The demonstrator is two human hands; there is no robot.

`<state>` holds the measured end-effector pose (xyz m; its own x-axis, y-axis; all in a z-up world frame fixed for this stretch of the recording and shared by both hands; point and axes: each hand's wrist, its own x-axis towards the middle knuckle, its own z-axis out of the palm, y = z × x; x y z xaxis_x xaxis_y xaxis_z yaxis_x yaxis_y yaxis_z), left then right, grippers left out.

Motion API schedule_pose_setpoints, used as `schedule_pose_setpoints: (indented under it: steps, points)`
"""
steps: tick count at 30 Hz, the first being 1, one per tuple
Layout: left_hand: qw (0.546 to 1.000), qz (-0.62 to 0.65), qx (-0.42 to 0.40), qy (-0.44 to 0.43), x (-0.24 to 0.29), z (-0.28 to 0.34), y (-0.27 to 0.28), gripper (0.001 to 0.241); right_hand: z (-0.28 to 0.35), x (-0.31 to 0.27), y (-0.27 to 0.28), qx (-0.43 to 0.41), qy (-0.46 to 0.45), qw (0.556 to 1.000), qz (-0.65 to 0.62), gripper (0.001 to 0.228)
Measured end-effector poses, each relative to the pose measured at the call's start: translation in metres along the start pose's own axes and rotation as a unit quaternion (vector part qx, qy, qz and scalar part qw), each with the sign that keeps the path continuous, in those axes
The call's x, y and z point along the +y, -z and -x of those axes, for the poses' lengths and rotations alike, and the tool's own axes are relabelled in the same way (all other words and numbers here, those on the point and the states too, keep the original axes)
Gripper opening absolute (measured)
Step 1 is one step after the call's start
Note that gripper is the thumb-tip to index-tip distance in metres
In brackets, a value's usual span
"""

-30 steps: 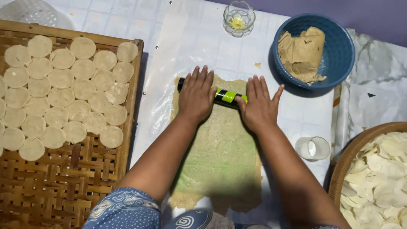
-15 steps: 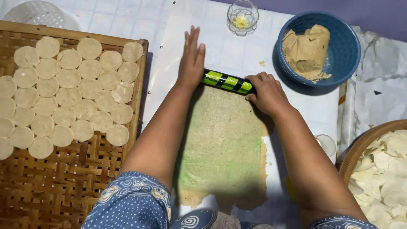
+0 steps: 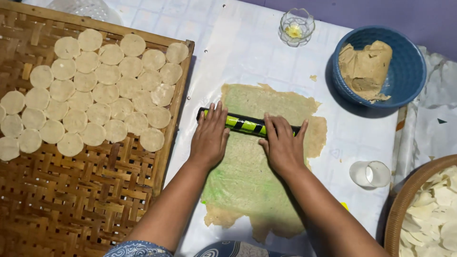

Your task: Flattening and spreading dough on a plastic-covered surface to prepare for cutting snack shapes.

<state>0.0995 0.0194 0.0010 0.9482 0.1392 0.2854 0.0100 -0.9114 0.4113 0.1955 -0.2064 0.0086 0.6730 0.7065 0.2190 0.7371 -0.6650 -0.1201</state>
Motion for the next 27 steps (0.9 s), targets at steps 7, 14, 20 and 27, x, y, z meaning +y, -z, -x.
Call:
schedule_pose_setpoints:
  steps: [7,14,20,27]
  points:
    - [0.997,-0.067,-0.026,0.013,-0.011,-0.09,-0.007,0.056,-0.076,0.02,0.006,-0.137,-0.097,0.984,0.055,0.082]
    - [0.978,-0.108,-0.124,0.128,-0.023,-0.187,-0.024,0.067,-0.13,0.058,0.014,0.027,-0.068,0.997,-0.035,0.049]
    - [0.98,0.126,0.027,0.149,-0.031,-0.162,-0.019,0.06,-0.097,0.047,0.033,-0.1,0.016,0.993,-0.053,0.052]
    - [0.969,0.176,0.153,0.085,-0.019,-0.056,0.036,0.057,-0.027,0.032,0.082,-0.044,0.018,0.997,-0.055,0.057]
